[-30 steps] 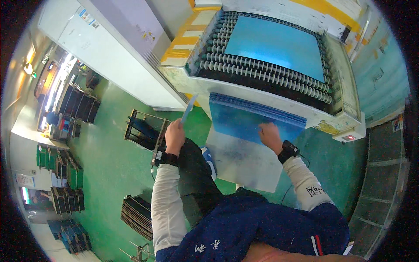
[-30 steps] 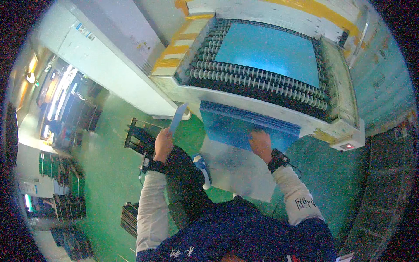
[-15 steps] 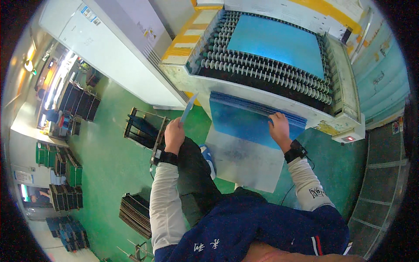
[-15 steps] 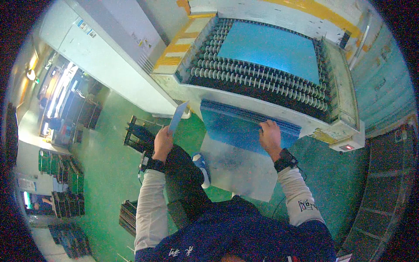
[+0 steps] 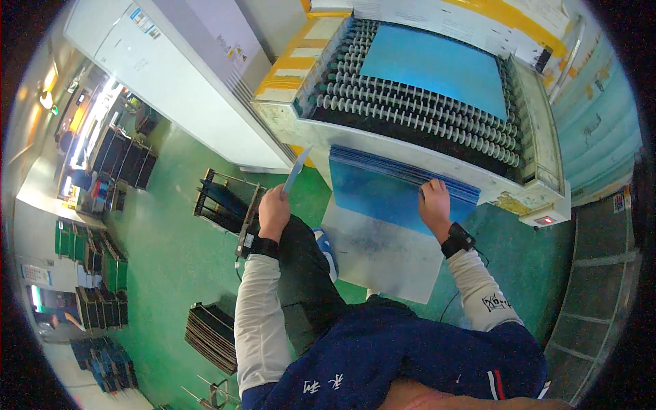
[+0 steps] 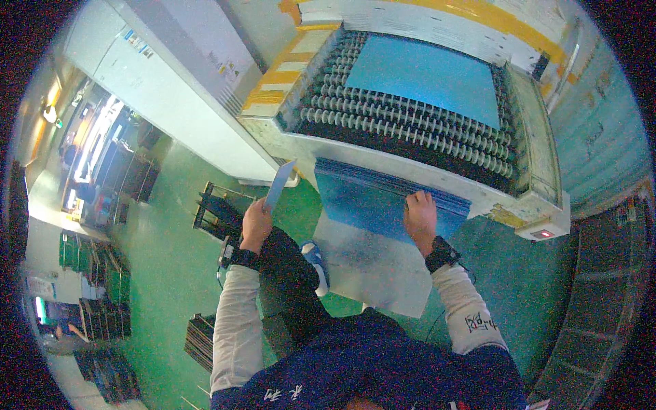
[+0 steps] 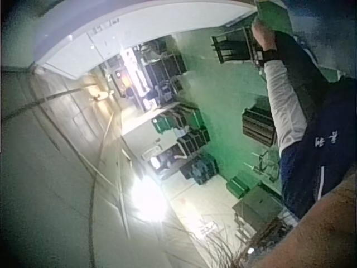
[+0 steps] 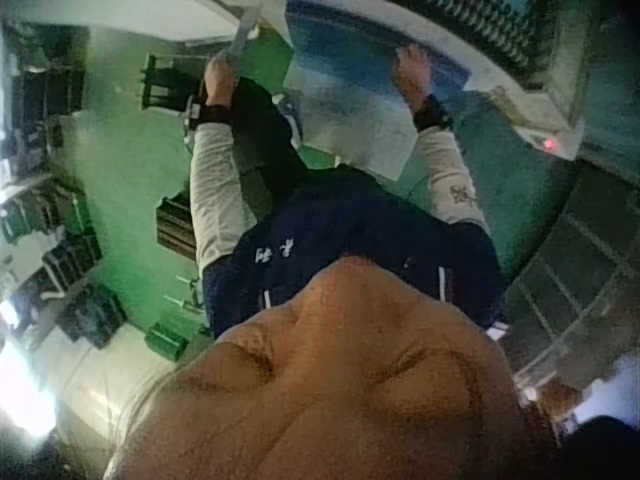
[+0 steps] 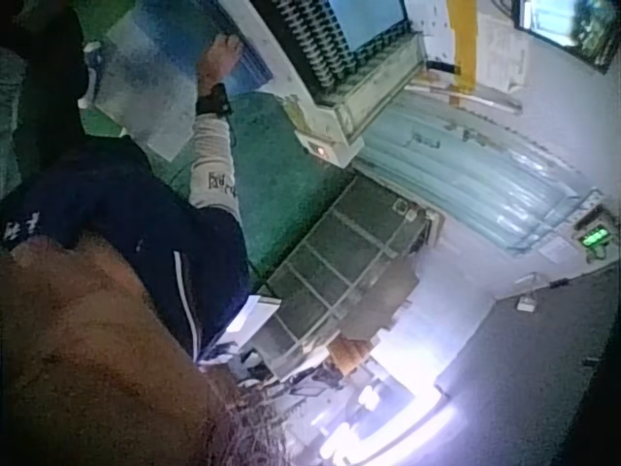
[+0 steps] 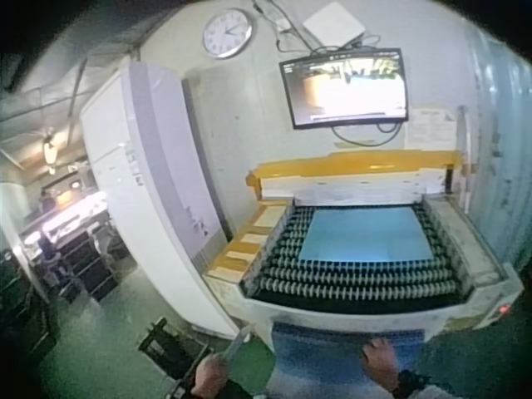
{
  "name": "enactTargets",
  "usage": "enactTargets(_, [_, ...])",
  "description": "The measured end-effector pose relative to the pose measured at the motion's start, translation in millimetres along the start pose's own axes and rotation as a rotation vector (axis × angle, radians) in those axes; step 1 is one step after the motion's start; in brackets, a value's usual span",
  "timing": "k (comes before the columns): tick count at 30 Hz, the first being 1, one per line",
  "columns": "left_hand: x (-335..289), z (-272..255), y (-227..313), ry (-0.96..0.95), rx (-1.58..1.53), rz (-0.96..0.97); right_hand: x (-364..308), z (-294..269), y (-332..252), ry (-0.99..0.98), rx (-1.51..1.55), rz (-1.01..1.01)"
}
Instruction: Feeding thin blue metal or plastic plates into a processing machine and stacking them.
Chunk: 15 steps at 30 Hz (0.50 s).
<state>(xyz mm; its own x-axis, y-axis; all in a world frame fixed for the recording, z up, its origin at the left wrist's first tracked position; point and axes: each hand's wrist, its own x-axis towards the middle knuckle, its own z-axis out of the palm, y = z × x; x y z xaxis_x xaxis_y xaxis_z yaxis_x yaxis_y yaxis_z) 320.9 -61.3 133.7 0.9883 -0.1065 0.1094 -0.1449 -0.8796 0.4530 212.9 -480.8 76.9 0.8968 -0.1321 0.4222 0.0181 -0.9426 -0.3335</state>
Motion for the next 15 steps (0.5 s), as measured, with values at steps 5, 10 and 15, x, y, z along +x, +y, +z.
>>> enactTargets(5, [-1, -6, 4, -0.010, -0.049, 0.022, -8, -6, -6, -0.069, -0.075, -0.005])
enactTargets(10, [-1, -5, 6, -0.007, -0.020, 0.029, -13, -11, -11, -0.088, -0.034, -0.023])
enactTargets(15, [-1, -3, 9, 0.017, -0.010, 0.027, -16, -6, -13, -0.096, 0.242, 0.102])
